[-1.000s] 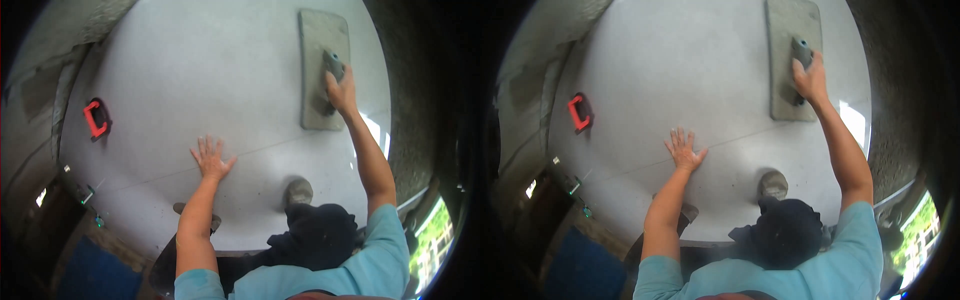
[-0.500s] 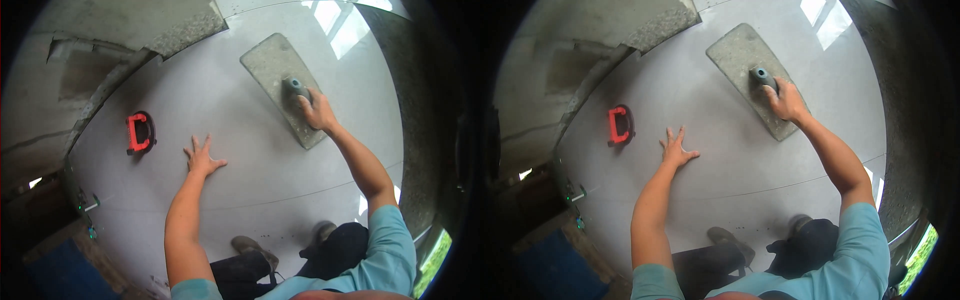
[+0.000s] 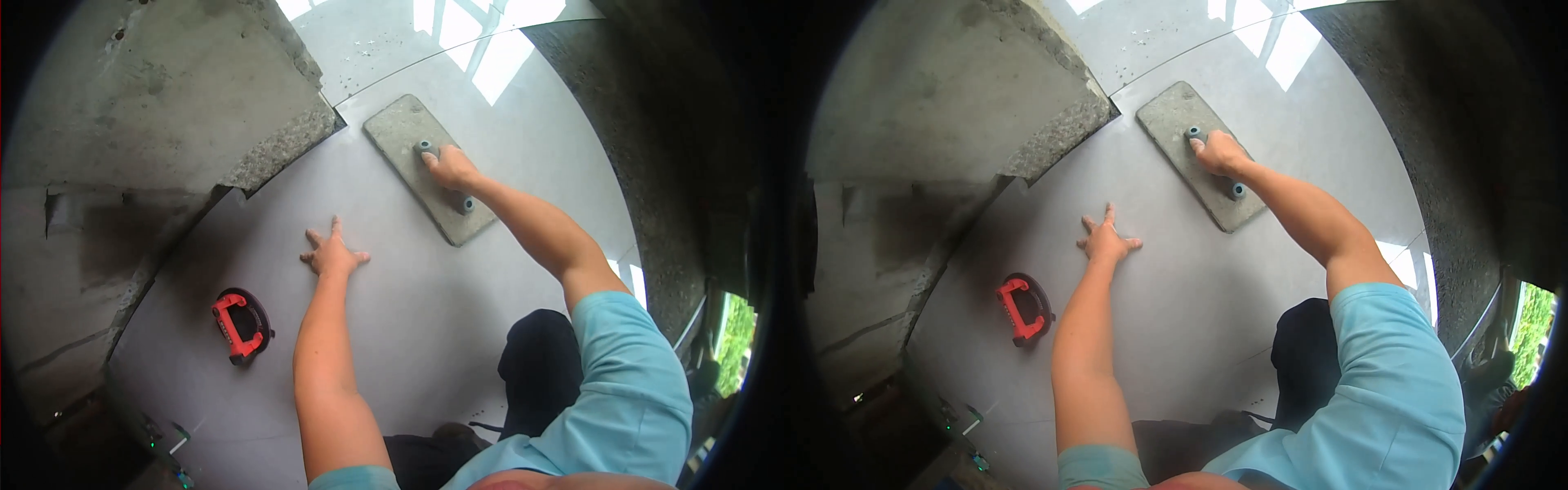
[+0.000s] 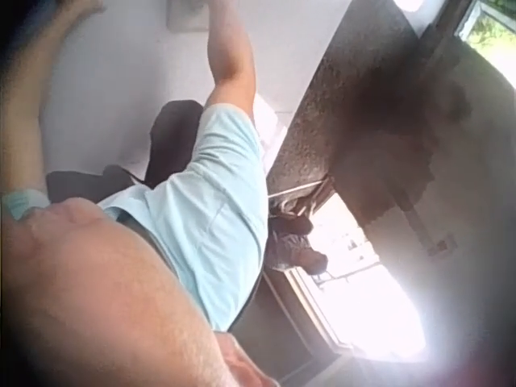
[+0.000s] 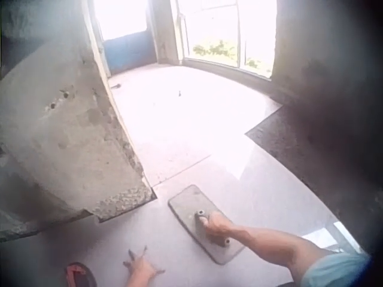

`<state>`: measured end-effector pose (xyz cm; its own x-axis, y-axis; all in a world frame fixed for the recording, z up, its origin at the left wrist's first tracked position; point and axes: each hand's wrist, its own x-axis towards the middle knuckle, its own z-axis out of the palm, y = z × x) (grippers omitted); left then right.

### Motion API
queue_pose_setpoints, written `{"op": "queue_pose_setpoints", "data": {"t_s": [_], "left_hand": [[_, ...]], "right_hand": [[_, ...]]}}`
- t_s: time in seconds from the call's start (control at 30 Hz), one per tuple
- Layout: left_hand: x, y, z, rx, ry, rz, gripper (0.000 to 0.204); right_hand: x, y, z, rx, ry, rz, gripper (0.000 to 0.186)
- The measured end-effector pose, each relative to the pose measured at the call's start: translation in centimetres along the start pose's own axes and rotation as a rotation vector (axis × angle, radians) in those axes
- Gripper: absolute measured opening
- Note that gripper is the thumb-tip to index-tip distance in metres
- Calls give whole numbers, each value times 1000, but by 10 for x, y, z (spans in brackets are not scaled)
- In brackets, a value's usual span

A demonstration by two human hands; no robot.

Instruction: Laying floor tiles and adjusting them using a grout float and spacers.

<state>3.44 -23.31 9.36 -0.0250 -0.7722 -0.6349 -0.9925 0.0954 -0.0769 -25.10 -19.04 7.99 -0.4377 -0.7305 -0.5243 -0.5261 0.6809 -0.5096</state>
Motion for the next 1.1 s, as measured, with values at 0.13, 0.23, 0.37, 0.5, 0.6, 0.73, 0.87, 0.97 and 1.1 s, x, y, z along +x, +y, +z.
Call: {"op": "queue_pose_setpoints", "data": {"t_s": [0.13, 0.23, 0.37, 0.5, 0.6, 0.73, 0.87, 0.97, 1.1], "left_hand": [[0, 2, -2, 8, -36, 1, 109], [5, -11, 2, 26, -32, -7, 110], [12, -6, 1, 14, -12, 37, 112], [13, 6, -10, 39, -43, 55, 114], [16, 2, -2, 12, -63, 49, 116], [17, 10, 6, 10, -49, 120, 110], [59, 22, 24, -118, 167, 462, 88], [126, 136, -17, -102, 394, 656, 79], [197, 257, -54, 10, 531, 476, 82]], "right_hand": [[20, -10, 8, -10, 87, 9, 56], [12, -32, 8, -39, 48, 55, 53], [15, -30, -2, -64, 44, 77, 52], [17, -32, -14, -29, -26, 123, 53], [17, -27, -20, 17, -98, 104, 54], [15, -6, -34, 47, -147, 125, 55], [18, 41, -57, 37, -134, 175, 55], [18, 83, -78, 121, 24, 264, 53], [28, 115, -100, 188, 101, 350, 54]]}}
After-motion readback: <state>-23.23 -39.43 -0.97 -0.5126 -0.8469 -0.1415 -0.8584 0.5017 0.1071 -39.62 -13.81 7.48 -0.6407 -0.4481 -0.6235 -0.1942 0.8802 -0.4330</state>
